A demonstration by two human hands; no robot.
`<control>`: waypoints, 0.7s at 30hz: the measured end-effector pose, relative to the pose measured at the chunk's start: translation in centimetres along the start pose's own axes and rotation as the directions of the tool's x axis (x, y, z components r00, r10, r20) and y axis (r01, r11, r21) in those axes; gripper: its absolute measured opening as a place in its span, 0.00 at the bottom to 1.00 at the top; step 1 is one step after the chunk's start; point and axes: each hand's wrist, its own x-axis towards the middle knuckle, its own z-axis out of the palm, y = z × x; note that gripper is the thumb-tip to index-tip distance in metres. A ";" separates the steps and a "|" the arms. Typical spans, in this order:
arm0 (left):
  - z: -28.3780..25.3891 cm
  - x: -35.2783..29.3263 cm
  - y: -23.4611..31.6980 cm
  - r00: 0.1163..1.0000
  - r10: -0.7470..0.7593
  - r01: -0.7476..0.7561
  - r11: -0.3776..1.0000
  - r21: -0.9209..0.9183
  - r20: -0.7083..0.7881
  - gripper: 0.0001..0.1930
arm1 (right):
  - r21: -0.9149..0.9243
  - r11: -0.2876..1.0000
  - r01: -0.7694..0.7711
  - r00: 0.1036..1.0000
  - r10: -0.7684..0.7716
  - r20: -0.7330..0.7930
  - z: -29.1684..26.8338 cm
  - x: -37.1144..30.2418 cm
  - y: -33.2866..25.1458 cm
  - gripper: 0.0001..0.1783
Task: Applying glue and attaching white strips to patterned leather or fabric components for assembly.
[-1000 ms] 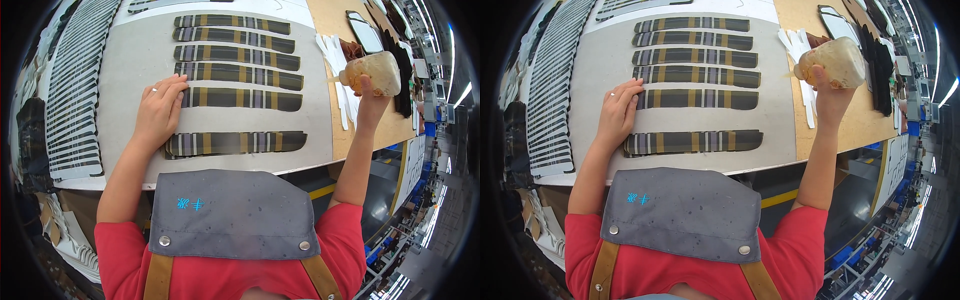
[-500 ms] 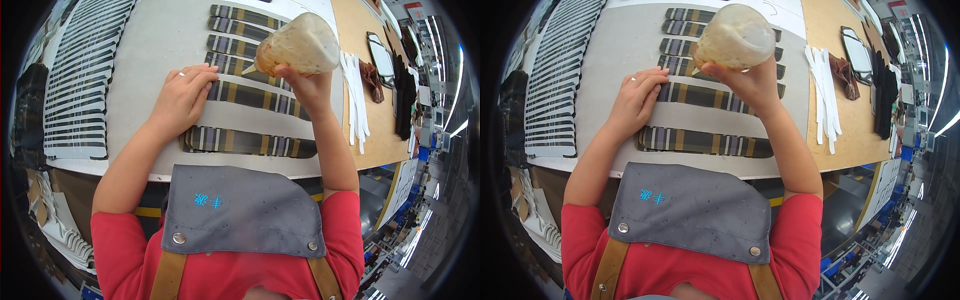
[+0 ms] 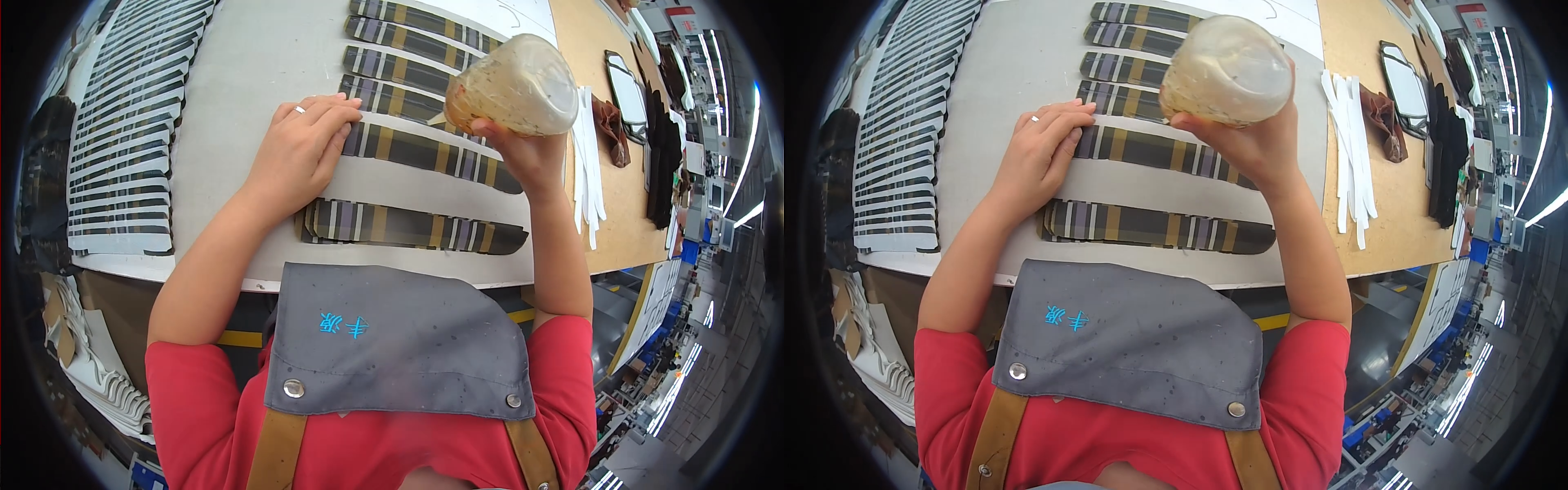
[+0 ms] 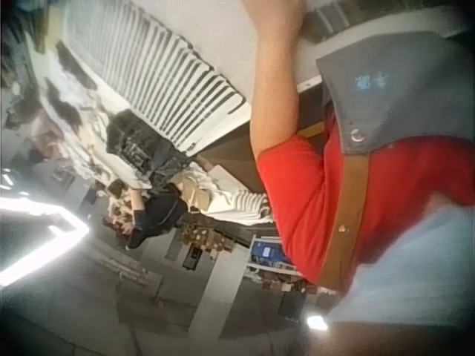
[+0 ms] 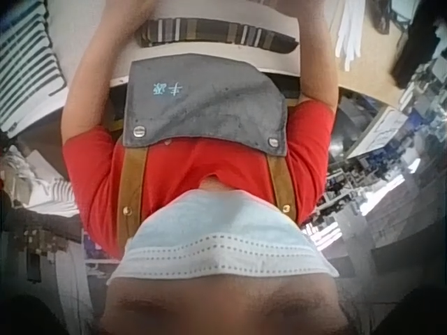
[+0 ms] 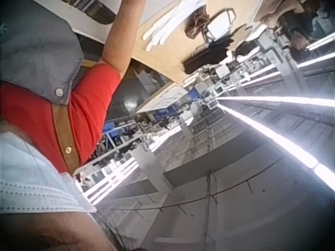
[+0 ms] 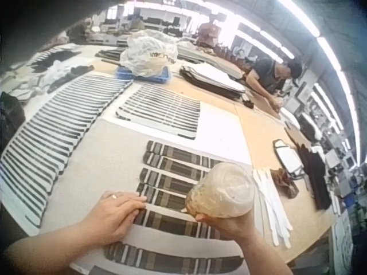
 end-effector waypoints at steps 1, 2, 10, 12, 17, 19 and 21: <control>0.0 0.0 0.0 1.000 0.001 -0.001 1.000 0.013 -0.008 0.07 | -0.013 1.000 0.014 1.000 -0.014 -0.026 -0.5 -0.3 0.1 0.42; 0.0 0.0 0.1 1.000 0.002 -0.002 1.000 0.026 -0.016 0.06 | -0.014 1.000 0.011 0.999 -0.012 -0.033 -1.0 -0.6 0.4 0.42; -0.2 0.1 0.2 0.998 -0.050 0.049 0.999 0.011 0.042 0.09 | 0.089 0.992 0.088 0.986 -0.074 -0.149 -3.5 -2.6 1.0 0.35; -0.1 0.0 0.2 0.998 -0.043 0.042 0.999 0.024 0.041 0.09 | 0.061 0.995 0.082 0.982 -0.070 -0.177 -4.3 -3.2 1.6 0.35; -0.1 0.2 0.5 0.999 -0.025 0.024 0.998 0.060 0.029 0.09 | 0.014 0.997 0.078 0.961 -0.071 -0.267 -5.7 -4.1 3.0 0.33; 0.1 0.2 0.4 1.000 -0.009 0.008 0.998 0.068 0.017 0.09 | 0.001 0.983 0.183 0.915 -0.170 -0.366 -5.9 -4.1 3.3 0.31; 0.2 0.2 0.4 1.000 0.006 -0.006 0.997 0.074 0.001 0.08 | 0.097 0.983 0.153 0.914 -0.104 -0.391 -7.0 -4.0 3.1 0.29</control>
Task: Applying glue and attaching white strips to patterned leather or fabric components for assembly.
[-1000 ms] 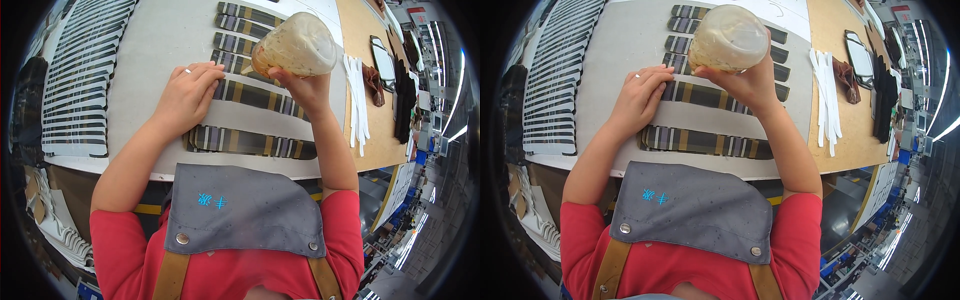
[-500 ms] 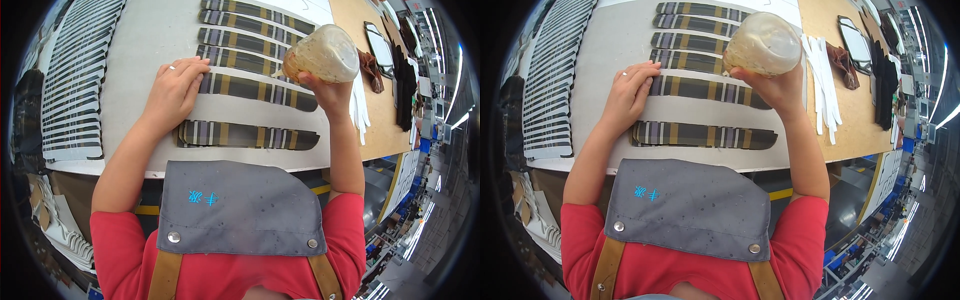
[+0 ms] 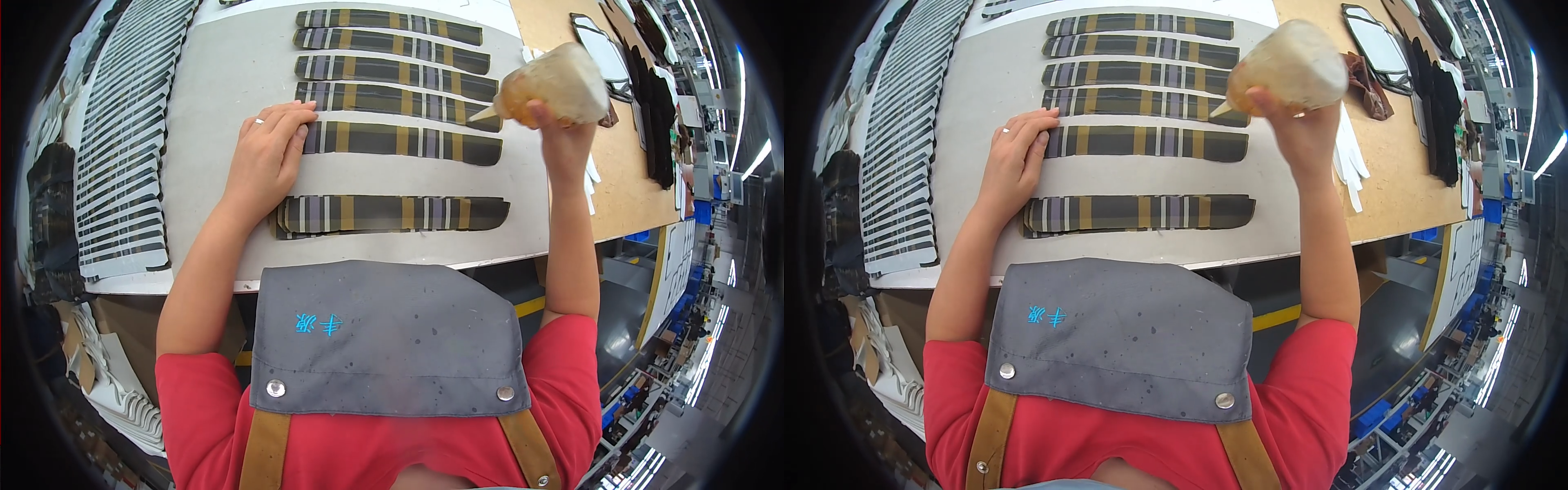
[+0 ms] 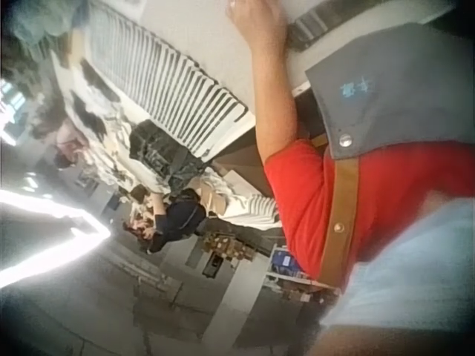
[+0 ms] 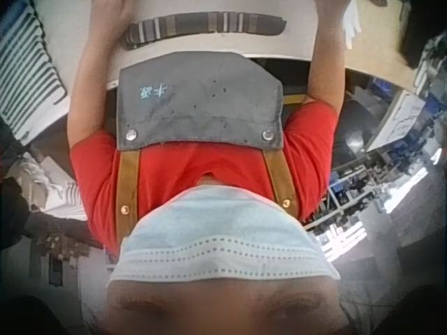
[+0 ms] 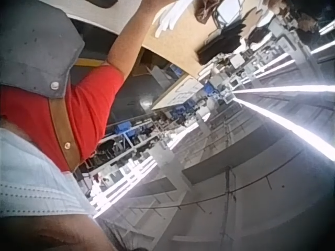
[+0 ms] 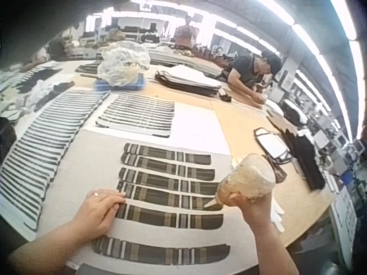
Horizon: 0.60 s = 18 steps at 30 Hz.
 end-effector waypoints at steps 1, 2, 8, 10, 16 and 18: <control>0.0 0.0 -0.1 1.000 -0.002 0.002 1.000 -0.011 0.000 0.08 | 0.083 0.994 -0.067 0.997 0.069 -0.020 -0.5 0.3 -0.3 0.27; 0.0 -0.1 -0.2 1.000 -0.007 0.007 1.000 -0.020 -0.001 0.09 | 0.106 0.992 -0.068 0.996 0.074 -0.057 -0.8 1.0 -1.1 0.23; -1.0 -0.3 0.4 0.995 -0.059 0.049 0.990 -0.129 -0.080 0.10 | 0.792 0.599 -0.118 0.974 0.223 -0.023 -6.3 7.7 -4.1 0.28; -2.3 -0.5 1.5 0.999 -0.051 0.049 0.992 -0.119 -0.017 0.11 | 0.784 0.606 -0.133 0.960 0.276 -0.051 -5.3 7.4 -4.0 0.28; -2.4 -3.7 2.0 0.996 0.052 -0.051 0.998 -0.021 0.072 0.10 | 0.564 0.737 -0.372 0.926 0.335 0.173 5.9 3.1 -3.0 0.23; -2.2 -4.0 1.9 0.996 0.065 -0.063 0.998 -0.025 0.065 0.09 | 0.454 0.798 -0.396 0.918 0.336 0.210 7.7 2.2 -0.6 0.24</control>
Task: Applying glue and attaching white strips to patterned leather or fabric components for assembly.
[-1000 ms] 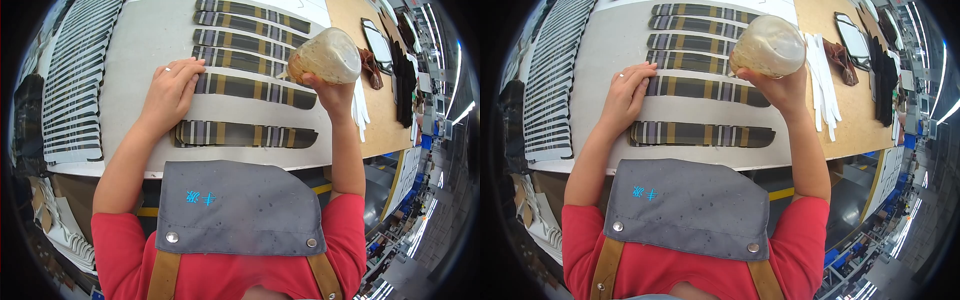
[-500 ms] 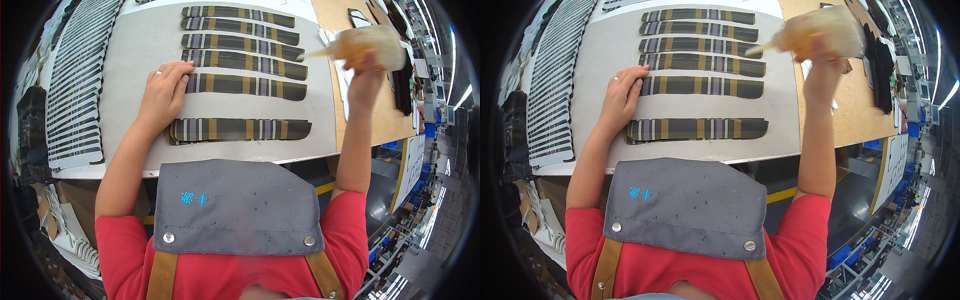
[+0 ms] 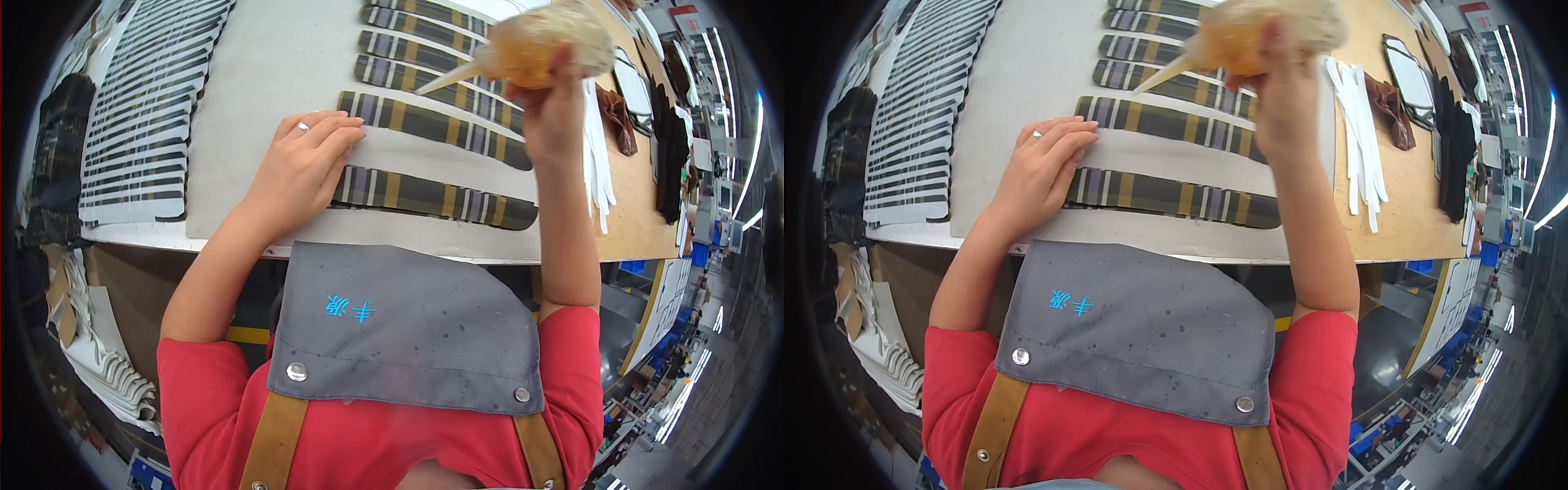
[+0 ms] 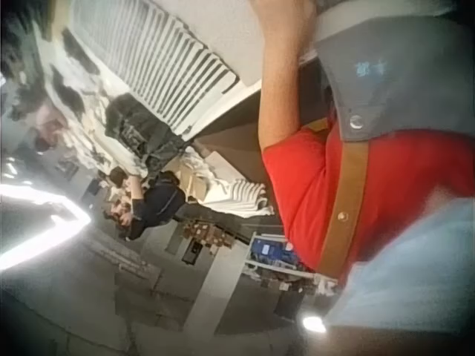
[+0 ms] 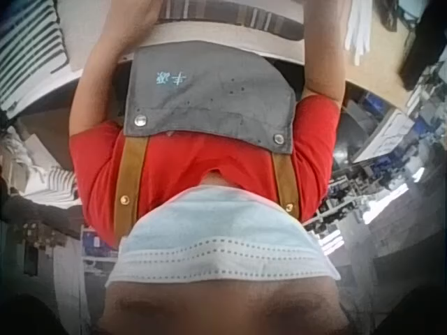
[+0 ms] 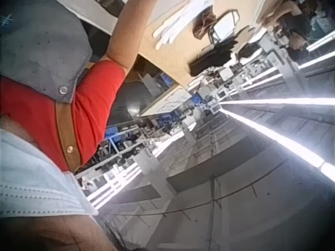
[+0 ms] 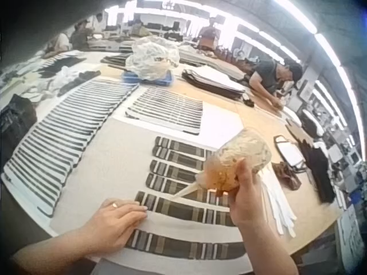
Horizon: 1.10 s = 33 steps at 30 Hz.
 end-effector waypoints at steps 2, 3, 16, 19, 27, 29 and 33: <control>0.1 -0.2 -0.1 1.000 -0.020 0.020 1.000 0.008 -0.009 0.09 | -0.144 0.974 0.173 0.974 -0.148 0.174 3.7 -0.6 0.8 0.25; 0.1 -0.3 -0.1 1.000 -0.021 0.022 1.000 0.014 -0.015 0.09 | -0.143 0.975 0.168 0.973 -0.141 0.185 4.9 -0.8 1.0 0.25; 0.6 -0.4 -0.5 0.998 -0.051 0.051 0.999 -0.013 -0.029 0.10 | -0.417 0.807 0.417 0.866 -0.215 0.451 8.8 -0.7 2.6 0.22; 0.6 -0.5 -0.6 0.996 -0.084 0.083 0.996 -0.038 -0.023 0.10 | -0.441 0.781 0.442 0.855 -0.219 0.470 7.8 -0.8 2.4 0.24; 0.4 -0.1 -0.6 0.997 -0.064 0.062 0.997 -0.040 -0.041 0.09 | -0.548 0.727 0.414 0.893 -0.210 0.397 3.7 -2.3 0.5 0.39; 0.3 -0.3 -0.7 0.997 -0.064 0.062 0.997 -0.038 -0.043 0.09 | -0.584 0.719 0.376 0.915 -0.188 0.358 2.9 -2.7 0.1 0.42; 0.2 -0.2 -0.5 0.997 -0.075 0.073 0.997 -0.035 -0.036 0.09 | -0.577 0.748 0.327 0.941 -0.205 0.269 0.9 -3.6 -0.5 0.42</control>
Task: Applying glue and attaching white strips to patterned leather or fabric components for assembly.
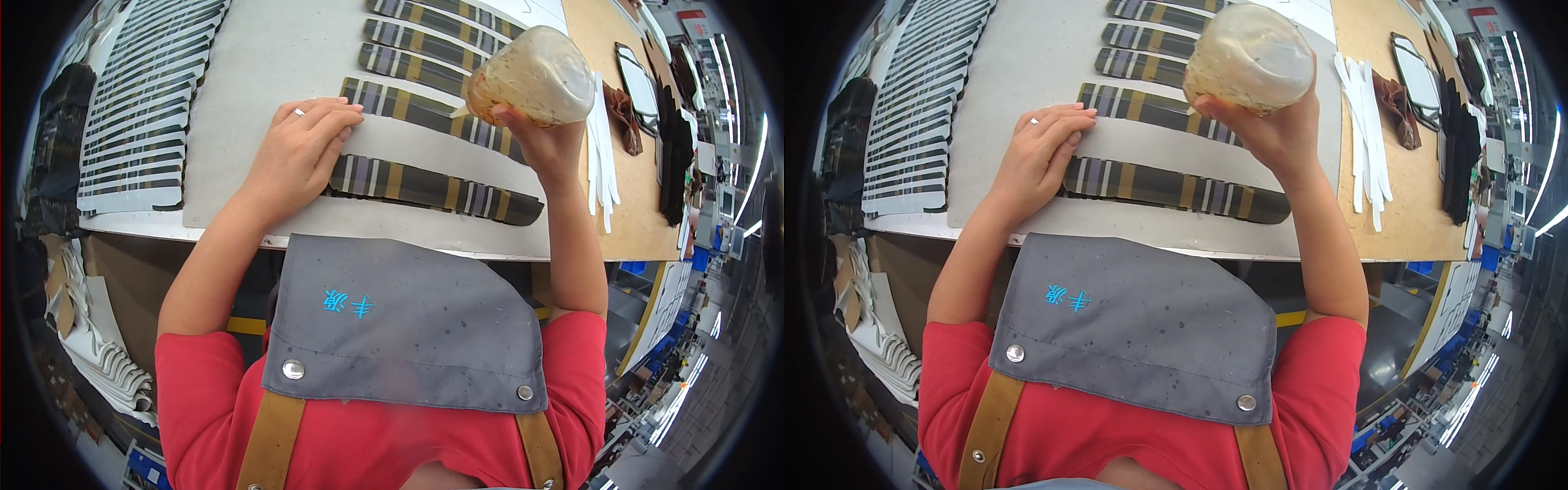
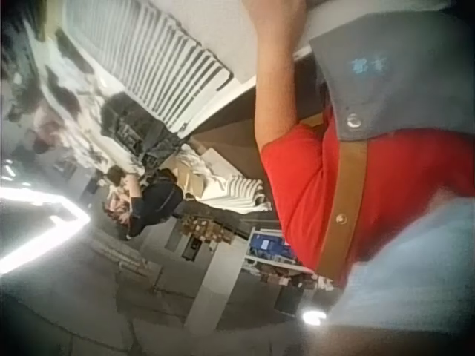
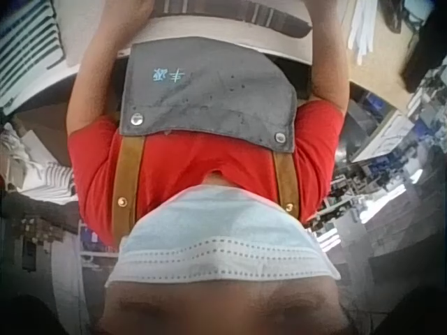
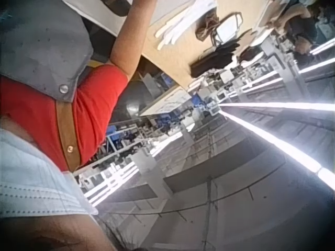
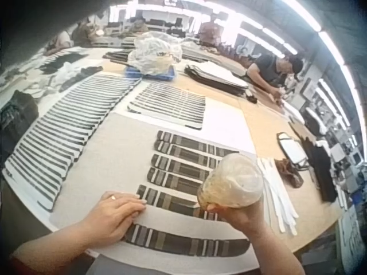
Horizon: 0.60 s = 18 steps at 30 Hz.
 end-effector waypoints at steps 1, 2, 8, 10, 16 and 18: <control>0.0 0.0 0.1 1.000 0.009 -0.009 1.000 -0.001 0.005 0.09 | -0.003 1.000 -0.003 1.000 0.003 -0.010 -0.6 -0.3 0.1 0.42; 0.0 0.1 0.2 1.000 0.000 0.000 1.000 0.000 0.009 0.09 | 0.001 1.000 0.016 1.000 -0.016 -0.020 -1.1 -0.6 0.2 0.39; 0.0 0.0 0.3 1.000 -0.009 0.009 1.000 0.014 0.023 0.09 | 0.026 1.000 0.012 0.993 -0.009 -0.122 -4.1 -2.6 1.3 0.31; 0.0 0.1 0.3 0.999 -0.006 0.006 1.000 0.014 0.032 0.09 | -0.018 1.000 0.009 0.985 -0.012 -0.175 -5.3 -3.5 2.1 0.30; -0.1 0.3 0.4 1.000 0.012 -0.012 1.000 0.029 0.007 0.08 | -0.055 0.997 -0.054 0.961 0.037 -0.275 -8.9 -5.7 3.8 0.31; -0.3 0.5 0.6 0.999 -0.004 0.002 1.000 0.027 0.045 0.09 | -0.121 0.989 -0.084 0.932 0.035 -0.361 -10.2 -6.4 3.9 0.33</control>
